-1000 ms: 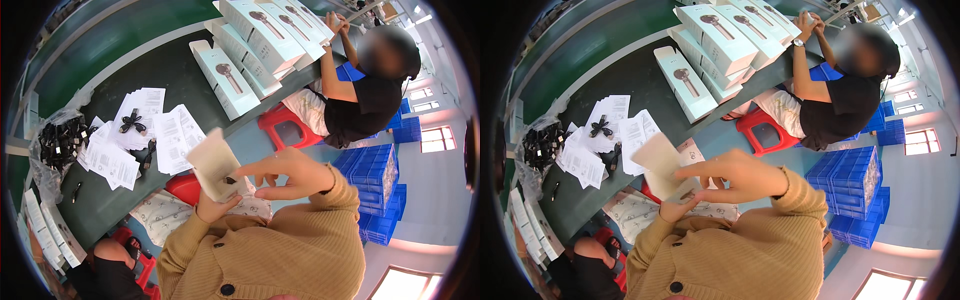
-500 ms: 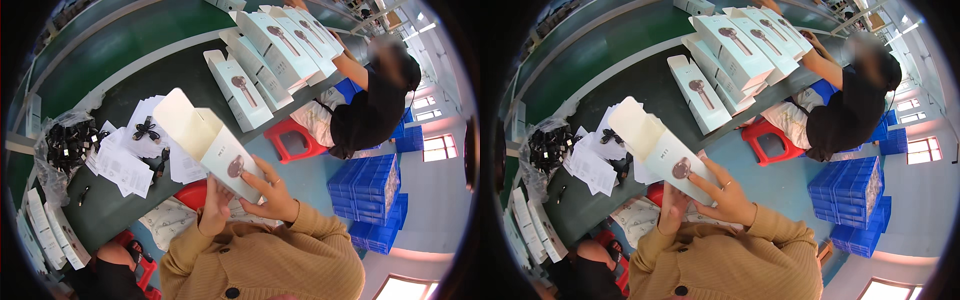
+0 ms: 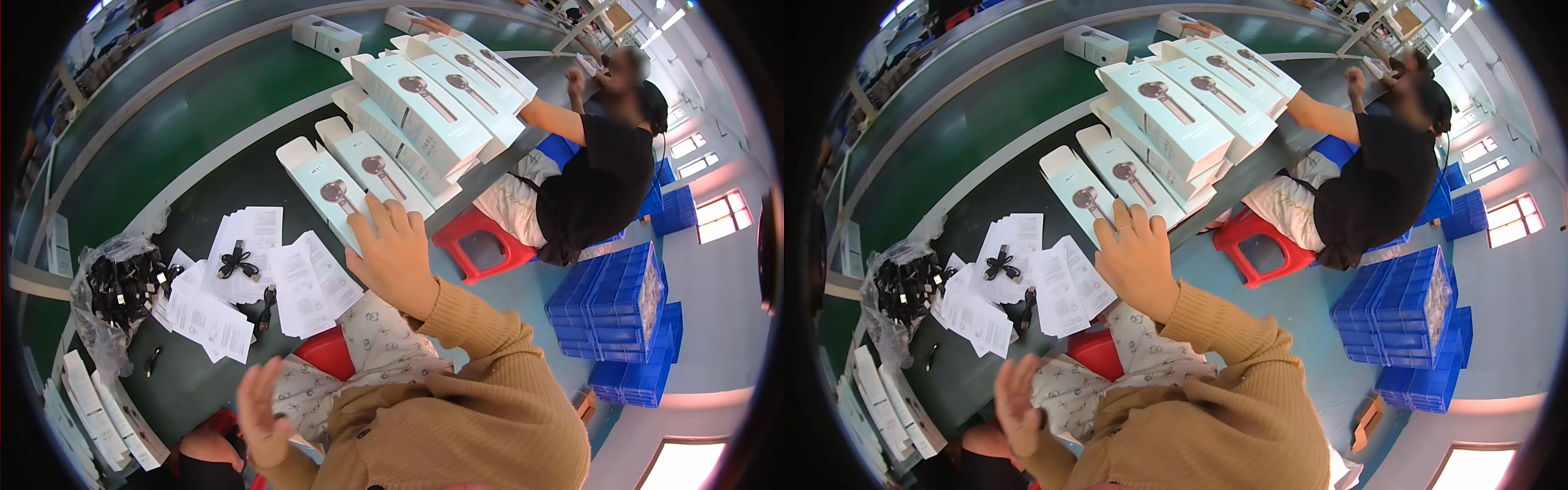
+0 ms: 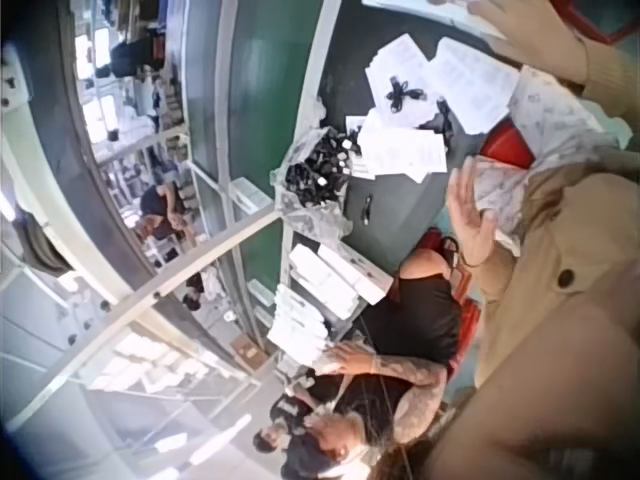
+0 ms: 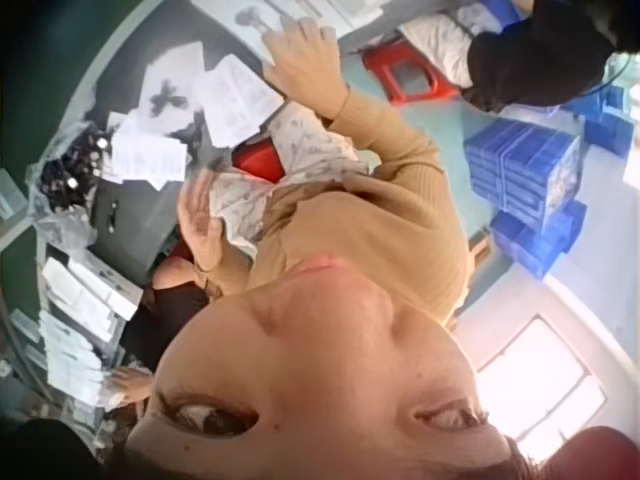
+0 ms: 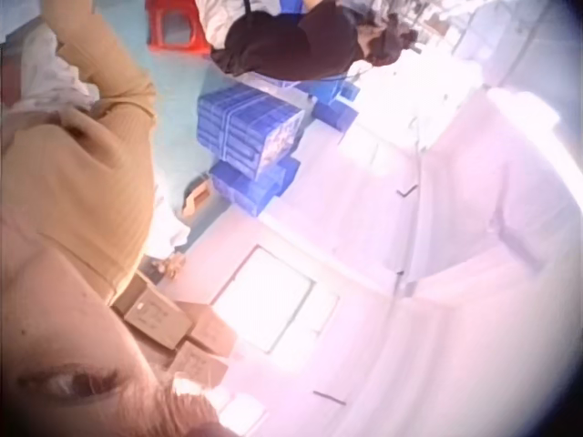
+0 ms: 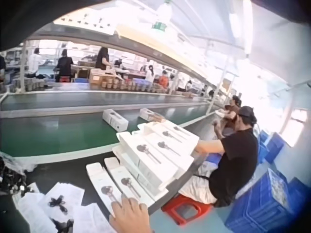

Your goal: Insert a charging cable and a manual into a product box for an electronic device.

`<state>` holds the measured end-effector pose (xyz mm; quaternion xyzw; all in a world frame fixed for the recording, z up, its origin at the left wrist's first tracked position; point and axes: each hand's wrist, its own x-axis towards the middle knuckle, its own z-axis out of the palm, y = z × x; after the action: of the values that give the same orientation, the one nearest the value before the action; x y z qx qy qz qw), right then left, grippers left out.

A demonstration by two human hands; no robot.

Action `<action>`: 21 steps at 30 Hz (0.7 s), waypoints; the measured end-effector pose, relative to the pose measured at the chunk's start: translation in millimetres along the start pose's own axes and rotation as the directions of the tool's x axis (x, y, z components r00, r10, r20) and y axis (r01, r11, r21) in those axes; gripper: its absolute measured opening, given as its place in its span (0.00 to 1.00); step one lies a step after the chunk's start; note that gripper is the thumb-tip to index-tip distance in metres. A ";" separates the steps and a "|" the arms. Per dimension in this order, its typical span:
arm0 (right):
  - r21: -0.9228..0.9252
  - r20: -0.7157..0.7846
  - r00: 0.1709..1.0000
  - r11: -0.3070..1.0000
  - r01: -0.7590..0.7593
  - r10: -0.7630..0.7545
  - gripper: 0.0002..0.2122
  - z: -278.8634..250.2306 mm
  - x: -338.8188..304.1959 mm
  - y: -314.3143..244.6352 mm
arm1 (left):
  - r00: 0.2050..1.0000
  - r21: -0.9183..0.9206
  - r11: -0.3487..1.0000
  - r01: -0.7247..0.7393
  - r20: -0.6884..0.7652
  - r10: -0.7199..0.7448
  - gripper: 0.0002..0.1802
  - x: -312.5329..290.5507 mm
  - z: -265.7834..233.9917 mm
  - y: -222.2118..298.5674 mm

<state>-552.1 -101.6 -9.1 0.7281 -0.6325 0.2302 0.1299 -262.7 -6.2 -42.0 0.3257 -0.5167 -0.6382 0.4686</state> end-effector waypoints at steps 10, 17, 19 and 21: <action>0.077 -0.094 0.996 0.997 -0.002 0.009 0.14 17.1 -7.7 -6.1 | 0.551 0.872 0.229 0.433 -0.457 0.698 0.32 -15.8 -145.8 59.7; 0.328 0.201 0.873 0.871 0.367 -0.444 0.25 15.2 -45.4 -46.4 | 0.744 0.445 -0.610 0.656 -0.519 0.421 0.34 -2.1 -181.2 26.1; 0.335 0.175 0.865 0.854 0.397 -0.470 0.25 29.4 -50.9 -40.9 | 0.701 0.563 -0.438 0.700 -0.427 0.572 0.35 -19.2 -230.0 25.7; 0.331 0.160 0.858 0.845 0.419 -0.488 0.25 29.4 -46.0 -34.7 | 0.614 0.609 -0.346 0.714 -0.308 0.727 0.38 -17.1 -230.7 35.6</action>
<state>-517.3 -70.3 -53.9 0.8907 -0.4120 0.1922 -0.0018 -39.8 -72.8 -67.3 0.7796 -0.5099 0.3369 0.1369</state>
